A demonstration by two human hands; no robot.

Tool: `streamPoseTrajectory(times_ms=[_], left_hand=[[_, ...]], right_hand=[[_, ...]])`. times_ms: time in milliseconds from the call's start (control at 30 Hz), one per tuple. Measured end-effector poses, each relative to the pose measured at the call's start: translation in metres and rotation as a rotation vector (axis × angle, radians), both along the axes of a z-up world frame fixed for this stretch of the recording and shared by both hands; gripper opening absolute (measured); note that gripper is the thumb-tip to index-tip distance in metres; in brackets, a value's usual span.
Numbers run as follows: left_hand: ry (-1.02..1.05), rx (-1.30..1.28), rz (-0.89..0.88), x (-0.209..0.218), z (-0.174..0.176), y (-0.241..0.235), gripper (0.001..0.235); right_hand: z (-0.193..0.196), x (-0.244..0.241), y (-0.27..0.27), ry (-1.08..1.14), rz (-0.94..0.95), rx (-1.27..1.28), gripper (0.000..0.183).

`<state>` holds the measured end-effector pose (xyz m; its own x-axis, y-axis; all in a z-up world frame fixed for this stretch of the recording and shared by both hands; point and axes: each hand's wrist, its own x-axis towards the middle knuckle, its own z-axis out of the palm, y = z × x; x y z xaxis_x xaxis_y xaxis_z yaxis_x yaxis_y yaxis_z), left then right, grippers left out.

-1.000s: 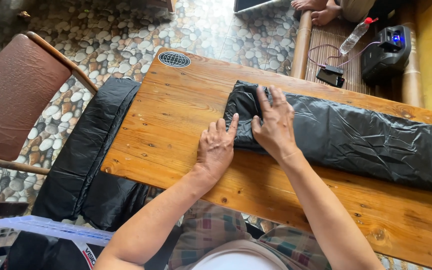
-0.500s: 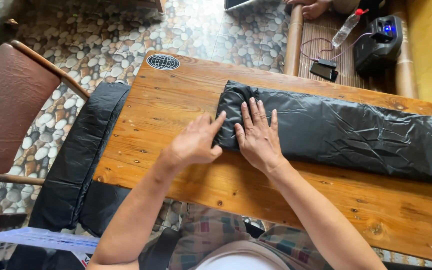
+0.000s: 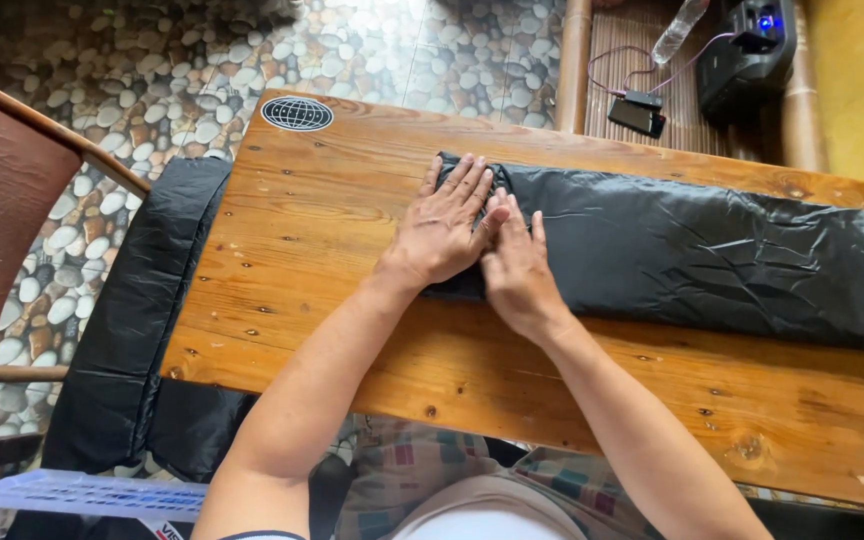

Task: The person folds a large black plastic sheet on a wooden table. They use a feather duster to smooth the sheet while folding it into a compact rectangular bundle.

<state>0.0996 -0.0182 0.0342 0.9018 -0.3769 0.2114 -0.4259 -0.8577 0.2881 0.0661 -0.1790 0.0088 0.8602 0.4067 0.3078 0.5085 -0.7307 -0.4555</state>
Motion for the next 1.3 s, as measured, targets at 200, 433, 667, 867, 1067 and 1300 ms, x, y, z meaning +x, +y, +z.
streamPoseTrajectory(times_ms=[200,433,667,867,1067,1300], left_hand=[[-0.026,0.112,0.021,0.003,-0.007,-0.004,0.075],[-0.014,0.188,0.016,0.003,-0.009,-0.008,0.072],[-0.076,0.214,-0.063,-0.007,0.004,0.000,0.070],[-0.119,0.171,-0.057,0.008,-0.021,0.005,0.065],[-0.161,-0.123,-0.032,0.014,-0.029,0.010,0.065],[-0.117,-0.298,0.365,0.001,-0.006,0.034,0.066]], right_hand=[[0.055,-0.002,-0.016,0.264,-0.107,0.903,0.057],[0.069,-0.008,0.030,0.150,-0.066,0.766,0.053],[0.010,0.000,0.057,0.045,-0.175,0.456,0.063],[0.006,0.005,0.047,0.162,-0.153,0.513,0.061],[0.014,0.000,0.046,0.212,-0.163,0.512,0.060],[0.012,0.001,0.043,0.214,-0.186,0.557,0.057]])
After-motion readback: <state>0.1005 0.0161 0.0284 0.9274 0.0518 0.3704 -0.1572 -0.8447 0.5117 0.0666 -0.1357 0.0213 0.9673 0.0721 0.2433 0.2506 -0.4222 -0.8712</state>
